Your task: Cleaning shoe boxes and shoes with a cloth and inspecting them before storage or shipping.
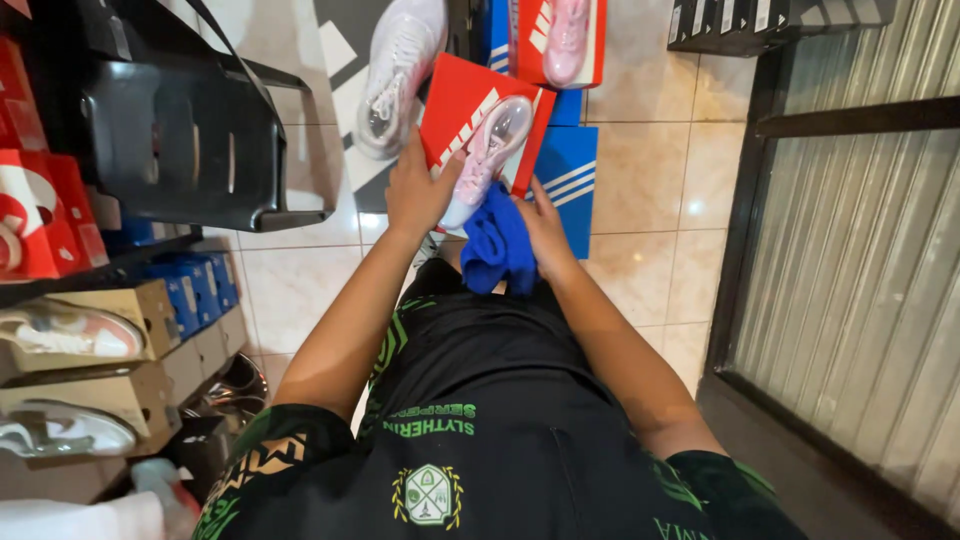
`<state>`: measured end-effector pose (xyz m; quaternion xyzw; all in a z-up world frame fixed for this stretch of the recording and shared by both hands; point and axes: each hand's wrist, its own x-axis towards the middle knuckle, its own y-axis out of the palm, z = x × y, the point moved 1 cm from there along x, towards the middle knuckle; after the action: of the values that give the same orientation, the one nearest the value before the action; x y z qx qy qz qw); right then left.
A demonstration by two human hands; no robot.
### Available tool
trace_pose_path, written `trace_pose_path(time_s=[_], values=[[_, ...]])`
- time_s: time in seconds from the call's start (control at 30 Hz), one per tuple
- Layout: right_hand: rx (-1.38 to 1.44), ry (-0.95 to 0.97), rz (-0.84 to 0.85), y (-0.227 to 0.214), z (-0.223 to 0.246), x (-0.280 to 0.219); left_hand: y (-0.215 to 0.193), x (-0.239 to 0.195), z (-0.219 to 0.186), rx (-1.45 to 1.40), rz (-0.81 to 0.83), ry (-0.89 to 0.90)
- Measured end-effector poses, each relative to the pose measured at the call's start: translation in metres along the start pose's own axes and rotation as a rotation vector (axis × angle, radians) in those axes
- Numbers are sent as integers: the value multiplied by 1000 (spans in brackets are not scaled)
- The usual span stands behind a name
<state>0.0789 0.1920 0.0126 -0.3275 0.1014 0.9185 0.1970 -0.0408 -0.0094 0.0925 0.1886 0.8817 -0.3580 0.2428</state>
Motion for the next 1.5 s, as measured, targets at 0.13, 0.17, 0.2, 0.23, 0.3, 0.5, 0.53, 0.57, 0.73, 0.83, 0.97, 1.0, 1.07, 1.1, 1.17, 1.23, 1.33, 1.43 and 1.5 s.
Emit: trace_pose_path(time_s=[0.13, 0.17, 0.2, 0.23, 0.3, 0.5, 0.53, 0.57, 0.73, 0.83, 0.97, 1.0, 1.07, 1.1, 1.17, 1.23, 1.33, 1.43, 1.5], values=[[-44, -20, -54, 41, 31, -18, -10, 18, 23, -54, -13, 39], [-78, -8, -65, 48, 41, -22, -9, 24, 28, -84, -2, 59], [-75, -12, -79, 51, 41, -22, -17, 20, 24, -83, 8, 70], [-117, 8, -90, 53, 42, -21, -24, 16, 21, -83, 6, 78], [-158, 28, -106, 60, 45, -20, -35, 10, 17, -83, 7, 91], [-126, 56, -102, 70, 44, -14, -54, -2, 25, -93, 33, 124], [-127, 73, -71, 70, 53, -18, -60, -7, 23, -108, 36, 134], [-128, 90, -39, 70, 62, -21, -65, -11, 19, -124, 39, 144], [-65, 124, -13, -11, -5, 14, -58, -22, 34, -139, -119, 263], [-15, 187, -18, -50, 1, -2, -46, -39, 40, -171, -360, 475], [-30, 68, -139, -101, 19, -17, -10, -80, 42, -357, -472, 859], [-37, 78, -129, -120, 4, -5, 10, -88, 29, -355, -479, 845], [-61, -65, -217, -161, -24, 24, 55, -99, 4, -499, -232, 876], [-72, -59, -199, -157, -16, 31, 82, -90, 3, -500, -249, 862], [-223, -280, -117, -153, 0, 38, 145, -79, 2, -473, 28, 457], [-533, -414, -46, -151, 4, 49, 207, -53, 31, -456, -26, 225], [-957, -701, 41, -157, -13, 89, 288, 0, 78, -374, -186, -95], [-1193, -819, 217, -158, -51, 112, 334, 22, 99, -308, -270, -272], [-1276, -813, 386, -149, -76, 126, 359, 33, 114, -297, -255, -349]])
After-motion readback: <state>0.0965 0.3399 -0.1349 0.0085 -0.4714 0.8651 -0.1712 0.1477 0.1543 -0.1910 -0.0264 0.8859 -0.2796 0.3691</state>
